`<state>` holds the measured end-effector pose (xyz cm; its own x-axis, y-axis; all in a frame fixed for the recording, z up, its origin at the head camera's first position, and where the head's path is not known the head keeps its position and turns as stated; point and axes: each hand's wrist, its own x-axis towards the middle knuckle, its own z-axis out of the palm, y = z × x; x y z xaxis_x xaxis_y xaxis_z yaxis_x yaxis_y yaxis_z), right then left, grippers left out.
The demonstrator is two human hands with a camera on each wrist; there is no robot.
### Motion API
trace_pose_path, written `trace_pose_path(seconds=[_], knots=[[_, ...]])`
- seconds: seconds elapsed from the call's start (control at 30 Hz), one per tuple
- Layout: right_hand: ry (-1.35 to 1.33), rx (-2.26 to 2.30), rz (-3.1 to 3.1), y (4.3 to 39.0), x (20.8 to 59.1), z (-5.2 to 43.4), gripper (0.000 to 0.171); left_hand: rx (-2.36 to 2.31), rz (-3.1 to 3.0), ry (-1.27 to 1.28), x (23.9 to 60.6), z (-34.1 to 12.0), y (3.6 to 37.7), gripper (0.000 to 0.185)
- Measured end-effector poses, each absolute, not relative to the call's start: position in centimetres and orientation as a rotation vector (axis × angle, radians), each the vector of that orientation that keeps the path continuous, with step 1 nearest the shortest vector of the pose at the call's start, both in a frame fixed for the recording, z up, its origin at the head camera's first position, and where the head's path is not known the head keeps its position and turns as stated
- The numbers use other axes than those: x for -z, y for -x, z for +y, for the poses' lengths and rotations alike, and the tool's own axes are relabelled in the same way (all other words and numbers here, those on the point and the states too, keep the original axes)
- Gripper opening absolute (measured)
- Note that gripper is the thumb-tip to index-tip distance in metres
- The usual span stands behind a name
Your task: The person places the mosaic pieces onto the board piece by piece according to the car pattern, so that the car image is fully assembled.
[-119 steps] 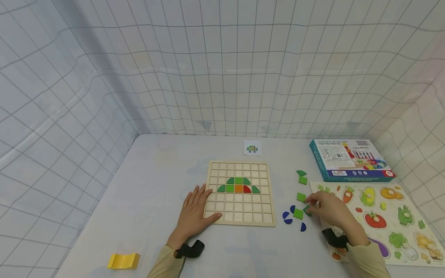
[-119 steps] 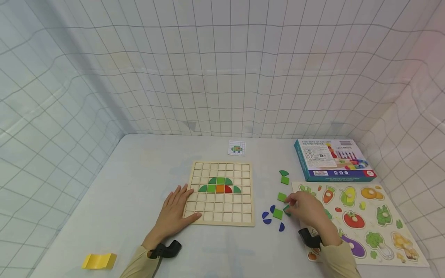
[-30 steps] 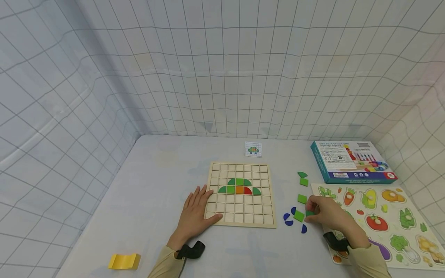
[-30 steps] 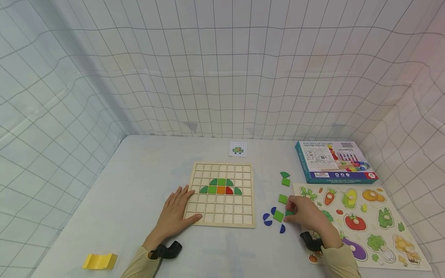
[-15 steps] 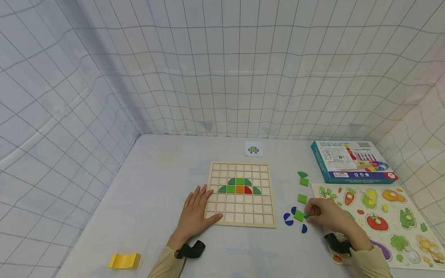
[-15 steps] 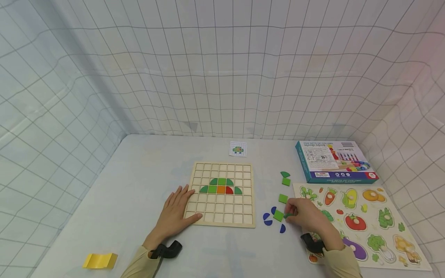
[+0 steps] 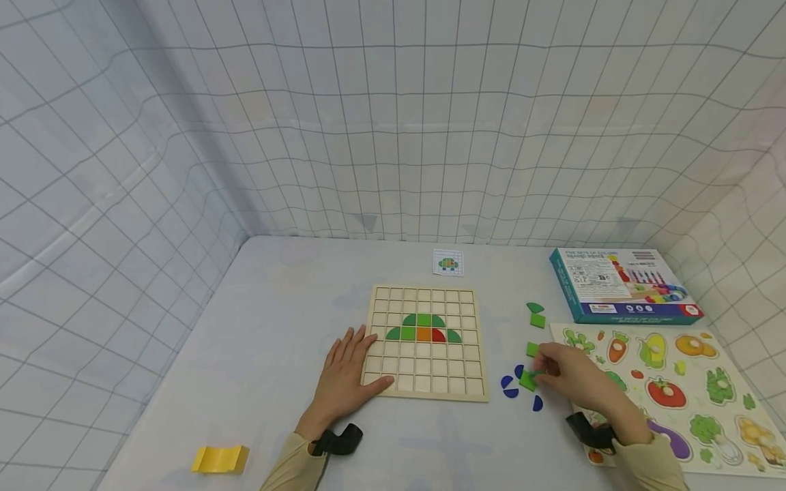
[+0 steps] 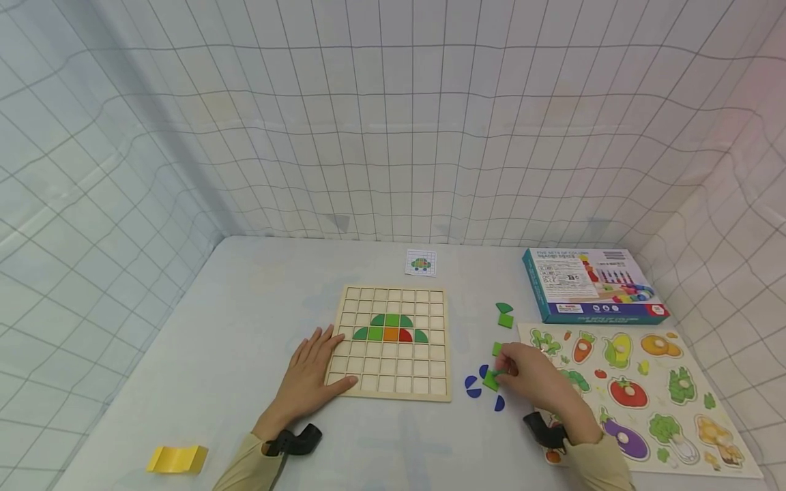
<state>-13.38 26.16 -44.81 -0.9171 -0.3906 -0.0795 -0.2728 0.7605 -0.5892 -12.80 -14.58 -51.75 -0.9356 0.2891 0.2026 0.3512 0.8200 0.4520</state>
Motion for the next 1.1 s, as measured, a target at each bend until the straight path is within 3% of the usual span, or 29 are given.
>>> trace_pose_path(seconds=[0.47,1.1], knots=[[0.699,0.985,2.746,14.7,45.1,21.8,0.021,0.754,-2.866,0.509,51.9,-14.7,12.8,0.083],[0.851,1.217,2.599,17.9,45.8,11.6,0.012,0.751,-2.848,0.525,52.0,-14.7,12.8,0.082]])
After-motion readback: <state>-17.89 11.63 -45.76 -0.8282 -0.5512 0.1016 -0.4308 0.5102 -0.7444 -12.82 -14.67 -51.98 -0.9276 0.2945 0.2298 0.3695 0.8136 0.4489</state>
